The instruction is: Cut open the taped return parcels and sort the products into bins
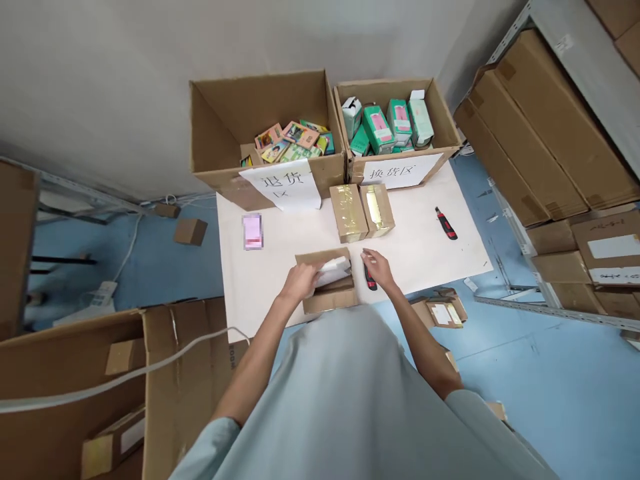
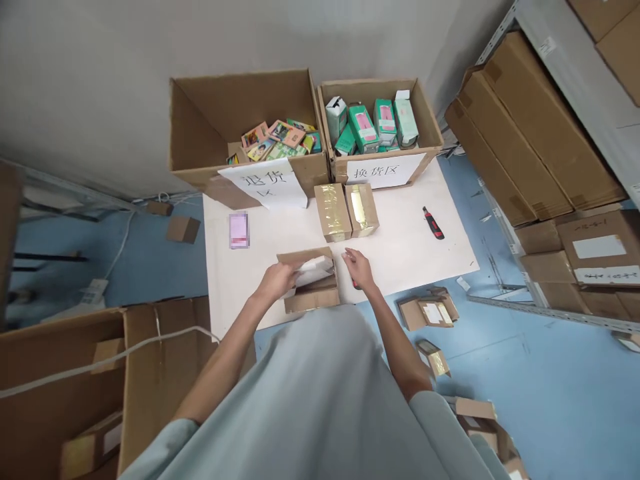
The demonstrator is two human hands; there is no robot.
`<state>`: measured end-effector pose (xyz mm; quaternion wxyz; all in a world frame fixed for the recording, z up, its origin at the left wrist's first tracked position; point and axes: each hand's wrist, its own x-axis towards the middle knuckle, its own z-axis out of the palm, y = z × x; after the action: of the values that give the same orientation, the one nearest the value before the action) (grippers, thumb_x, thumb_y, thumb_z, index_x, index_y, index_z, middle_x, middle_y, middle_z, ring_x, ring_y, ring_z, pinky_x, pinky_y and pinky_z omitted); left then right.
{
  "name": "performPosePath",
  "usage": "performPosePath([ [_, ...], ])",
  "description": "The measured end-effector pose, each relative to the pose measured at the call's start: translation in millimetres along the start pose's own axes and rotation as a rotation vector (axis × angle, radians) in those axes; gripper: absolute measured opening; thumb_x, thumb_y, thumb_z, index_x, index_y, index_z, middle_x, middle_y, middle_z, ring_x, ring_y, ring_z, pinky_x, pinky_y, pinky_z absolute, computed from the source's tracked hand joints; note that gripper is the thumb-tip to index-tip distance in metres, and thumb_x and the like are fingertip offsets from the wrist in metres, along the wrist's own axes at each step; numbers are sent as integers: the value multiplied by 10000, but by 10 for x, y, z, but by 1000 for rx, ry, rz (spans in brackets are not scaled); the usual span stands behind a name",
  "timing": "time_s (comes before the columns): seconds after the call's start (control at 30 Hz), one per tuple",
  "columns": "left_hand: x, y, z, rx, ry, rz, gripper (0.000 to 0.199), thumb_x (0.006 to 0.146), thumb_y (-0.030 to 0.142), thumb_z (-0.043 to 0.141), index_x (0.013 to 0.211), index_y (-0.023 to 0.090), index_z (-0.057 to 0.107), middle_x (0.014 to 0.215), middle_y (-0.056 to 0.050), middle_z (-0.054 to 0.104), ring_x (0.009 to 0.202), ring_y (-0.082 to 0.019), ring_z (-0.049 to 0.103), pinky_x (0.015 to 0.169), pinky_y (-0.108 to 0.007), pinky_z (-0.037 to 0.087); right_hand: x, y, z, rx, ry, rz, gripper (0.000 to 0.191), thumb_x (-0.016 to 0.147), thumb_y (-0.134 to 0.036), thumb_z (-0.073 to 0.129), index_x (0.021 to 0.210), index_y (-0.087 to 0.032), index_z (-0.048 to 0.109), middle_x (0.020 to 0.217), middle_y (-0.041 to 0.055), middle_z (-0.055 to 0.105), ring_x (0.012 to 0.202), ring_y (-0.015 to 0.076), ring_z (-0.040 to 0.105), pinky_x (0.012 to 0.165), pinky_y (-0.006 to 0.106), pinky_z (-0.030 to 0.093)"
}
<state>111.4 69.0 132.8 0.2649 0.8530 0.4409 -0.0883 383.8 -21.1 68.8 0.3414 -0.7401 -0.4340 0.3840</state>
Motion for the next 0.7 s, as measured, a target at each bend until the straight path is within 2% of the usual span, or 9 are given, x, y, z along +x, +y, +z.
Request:
performPosePath([
  [0.07, -154, -34, -226, -128, 110, -24, 307, 1049, 338, 622, 1272, 317, 833, 1116, -104, 873, 1060, -371, 829, 878, -406, 601, -179, 72, -51, 200, 63, 77, 496, 1028, -579, 664, 1316, -198, 797, 1384, 169, 805, 1234, 299, 783, 1090, 453, 621],
  [0.17, -238, 16, -477, -545, 220, -11, 399, 1028, 536, 664, 1320, 318, 826, 1258, -58, 859, 1155, -349, 818, 972, -420, 637, -423, 86, -71, 429, 35, 110, 613, 873, -672, 813, 1304, -237, 808, 1323, 154, 832, 1250, 333, 787, 1101, 507, 627],
  [0.23, -161, 141, -521, -833, 207, -4, 559, 970, 682, 712, 1333, 269, 818, 1299, -85, 845, 1179, -339, 811, 1023, -443, 652, -522, 27, -74, 545, 3, 129, 709, 776, -634, 908, 1362, -253, 785, 1338, 148, 829, 1277, 345, 780, 1111, 525, 629],
  [0.3, 2, 332, -443, -1011, 153, -14, 698, 901, 761, 762, 1335, 217, 806, 1300, -128, 839, 1177, -335, 807, 1047, -463, 656, -552, -46, -103, 638, -2, 112, 765, 730, -590, 953, 1395, -262, 764, 1370, 138, 817, 1292, 345, 773, 1108, 512, 637],
  [0.37, 215, 561, -248, -1101, 106, -19, 747, 869, 774, 788, 1333, 188, 794, 1295, -150, 836, 1180, -328, 799, 1052, -461, 651, -518, -73, -187, 677, 39, 70, 692, 753, -588, 940, 1337, -255, 777, 1351, 121, 824, 1262, 335, 778, 1075, 474, 653],
  [0.47, 551, 906, 196, -1231, 98, -36, 700, 861, 742, 801, 1288, 188, 792, 1254, -136, 841, 1140, -300, 789, 1014, -432, 644, -391, 75, -419, 610, 160, 56, 546, 816, -607, 877, 1197, -225, 792, 1237, 97, 851, 1163, 321, 785, 1000, 431, 661],
  [0.53, 762, 1102, 527, -1286, 106, -91, 666, 858, 713, 806, 1242, 169, 789, 1127, -122, 847, 1017, -273, 779, 914, -390, 641, -292, 306, -603, 527, 221, 76, 526, 813, -606, 860, 1146, -204, 790, 1178, 90, 857, 1117, 317, 779, 985, 424, 647],
  [0.6, 953, 1264, 831, -1229, 69, -187, 554, 868, 664, 792, 1116, 169, 781, 952, -77, 812, 861, -226, 728, 793, -333, 605, -202, 595, -763, 463, 238, 104, 529, 777, -603, 861, 1102, -192, 790, 1144, 89, 858, 1088, 316, 774, 980, 425, 634],
  [0.7, 1194, 1449, 1177, -1194, -5, -252, 391, 873, 559, 787, 957, 181, 732, 798, -36, 732, 765, -199, 670, 758, -320, 575, -104, 1008, -894, 425, 214, 186, 532, 711, -592, 869, 1048, -190, 785, 1113, 91, 861, 1055, 311, 771, 945, 417, 631],
])
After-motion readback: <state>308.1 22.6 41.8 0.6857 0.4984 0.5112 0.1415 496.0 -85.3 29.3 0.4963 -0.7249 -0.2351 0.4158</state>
